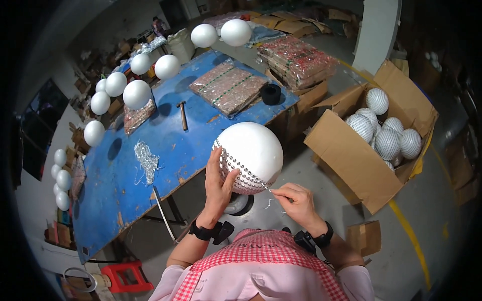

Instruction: The person picks up a white foam ball and wraps a string of silver beads around it by hand. After completing the decorative pattern, they place the finished ball into a cardboard box.

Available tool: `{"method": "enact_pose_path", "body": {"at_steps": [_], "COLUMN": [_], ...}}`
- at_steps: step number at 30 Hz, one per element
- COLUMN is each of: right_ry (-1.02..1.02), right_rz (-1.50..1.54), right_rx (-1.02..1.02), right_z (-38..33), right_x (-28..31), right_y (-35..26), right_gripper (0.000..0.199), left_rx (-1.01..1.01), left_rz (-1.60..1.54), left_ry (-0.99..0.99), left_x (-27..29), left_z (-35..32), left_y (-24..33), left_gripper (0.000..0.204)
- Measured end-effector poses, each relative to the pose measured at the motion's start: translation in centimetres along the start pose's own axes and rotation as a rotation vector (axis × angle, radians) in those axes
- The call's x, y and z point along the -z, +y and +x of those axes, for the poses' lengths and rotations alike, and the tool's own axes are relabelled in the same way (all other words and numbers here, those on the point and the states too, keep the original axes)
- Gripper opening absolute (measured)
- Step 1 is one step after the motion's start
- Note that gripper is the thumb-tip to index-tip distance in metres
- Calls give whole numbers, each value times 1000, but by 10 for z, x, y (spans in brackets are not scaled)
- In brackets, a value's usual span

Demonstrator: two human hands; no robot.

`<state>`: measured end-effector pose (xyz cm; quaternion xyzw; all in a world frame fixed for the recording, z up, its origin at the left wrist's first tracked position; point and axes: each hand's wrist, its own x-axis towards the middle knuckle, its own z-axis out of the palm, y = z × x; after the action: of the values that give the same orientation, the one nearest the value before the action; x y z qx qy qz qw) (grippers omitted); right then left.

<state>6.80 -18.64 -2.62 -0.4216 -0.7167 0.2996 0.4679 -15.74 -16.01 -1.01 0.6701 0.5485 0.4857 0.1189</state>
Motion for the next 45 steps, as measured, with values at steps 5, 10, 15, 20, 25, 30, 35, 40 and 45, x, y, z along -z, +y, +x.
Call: {"method": "enact_pose_path", "body": {"at_steps": [5, 10, 15, 20, 25, 30, 35, 40, 45], "right_ry": [47, -184, -207, -38, 23, 139, 74, 93, 103], "right_rz": [-209, -453, 726, 659, 140, -293, -715, 657, 728], "right_rx": [37, -204, -509, -396, -53, -45, -51, -384, -471], "right_z": [3, -2, 13, 26, 22, 20, 8, 15, 21], "right_x": [-7, -9, -2, 2, -2, -20, -23, -15, -3], "right_y": [10, 51, 27, 8, -4, 13, 34, 11, -33], "right_gripper": [16, 20, 17, 16, 14, 9, 9, 11, 15], "left_rx": [21, 66, 165, 130, 67, 123, 132, 148, 151], "left_rz": [-6, 184, -39, -3, 3, -51, -31, -126, -103], "left_ry": [-42, -109, -114, -105, -49, -54, -119, -252, -219], "left_x": [0, 4, 4, 6, 6, 11, 22, 23, 22], "left_z": [2, 14, 23, 23, 27, 33, 45, 51, 50], "left_y": [-4, 1, -13, -8, -21, -20, -30, -33, -32], "left_gripper": [67, 78, 80, 78, 72, 71, 68, 80, 82]}}
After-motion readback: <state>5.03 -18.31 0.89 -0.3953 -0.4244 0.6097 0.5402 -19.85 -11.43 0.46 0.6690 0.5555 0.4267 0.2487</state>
